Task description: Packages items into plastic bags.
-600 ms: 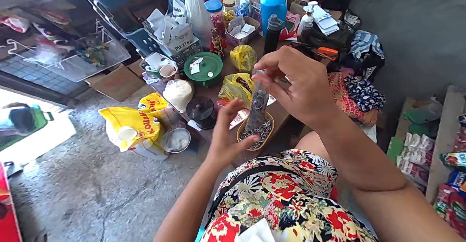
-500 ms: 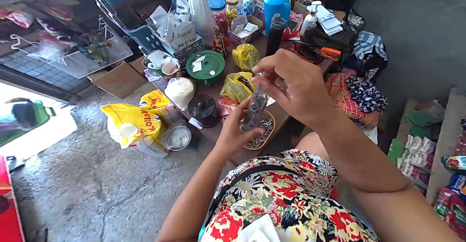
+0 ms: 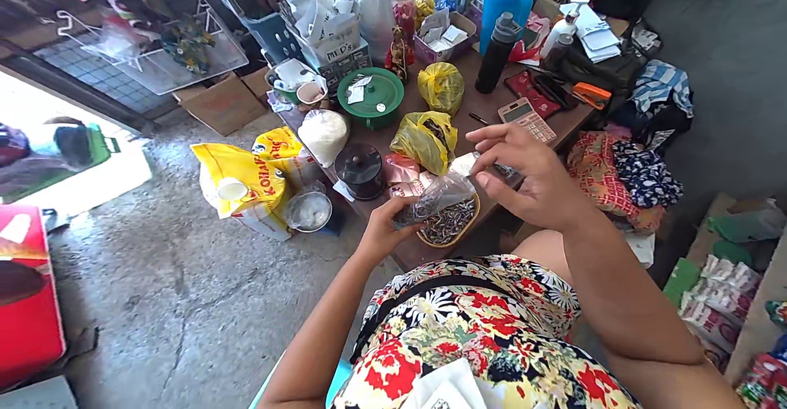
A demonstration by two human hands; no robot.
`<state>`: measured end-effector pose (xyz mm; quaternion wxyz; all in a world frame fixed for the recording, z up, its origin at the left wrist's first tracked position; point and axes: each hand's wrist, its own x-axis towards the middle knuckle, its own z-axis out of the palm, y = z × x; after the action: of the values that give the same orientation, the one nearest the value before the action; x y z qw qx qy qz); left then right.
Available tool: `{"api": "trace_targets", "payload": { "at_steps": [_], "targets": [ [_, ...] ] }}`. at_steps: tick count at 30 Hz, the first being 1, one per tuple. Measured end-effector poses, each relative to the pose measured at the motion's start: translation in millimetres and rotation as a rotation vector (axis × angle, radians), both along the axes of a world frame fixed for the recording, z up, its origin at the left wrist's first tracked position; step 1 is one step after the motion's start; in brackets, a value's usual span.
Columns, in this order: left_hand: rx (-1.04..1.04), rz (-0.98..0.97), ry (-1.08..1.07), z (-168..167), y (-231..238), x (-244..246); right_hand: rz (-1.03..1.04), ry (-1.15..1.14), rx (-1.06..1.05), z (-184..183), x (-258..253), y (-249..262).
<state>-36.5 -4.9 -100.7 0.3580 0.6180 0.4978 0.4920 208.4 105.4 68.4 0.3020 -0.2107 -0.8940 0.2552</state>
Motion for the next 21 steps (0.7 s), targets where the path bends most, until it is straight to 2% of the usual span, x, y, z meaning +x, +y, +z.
{"api": "trace_targets", "payload": {
  "at_steps": [7,12,14,16,17,19,21],
  "targets": [
    [0.016,0.010,0.079,-10,-11,0,0.118,-0.306,-0.204,-19,-6,-5],
    [-0.019,0.046,0.118,-22,-19,-4,0.116,-0.270,-0.170,-32,-11,-4],
    [-0.037,0.050,0.104,-27,-23,-8,0.108,-0.176,-0.225,-41,-10,2],
    [-0.070,0.055,0.099,-36,-28,-13,0.007,-0.067,-0.297,-60,-9,11],
    [-0.089,0.062,0.101,-41,-32,-17,-0.091,-0.092,-0.322,-75,-9,15],
    [-0.128,0.070,0.120,-51,-39,-24,-0.221,-0.322,-0.411,-111,-13,18],
    [-0.162,0.064,0.159,-60,-46,-30,-0.172,-0.615,-0.493,-157,-21,18]
  ]
}}
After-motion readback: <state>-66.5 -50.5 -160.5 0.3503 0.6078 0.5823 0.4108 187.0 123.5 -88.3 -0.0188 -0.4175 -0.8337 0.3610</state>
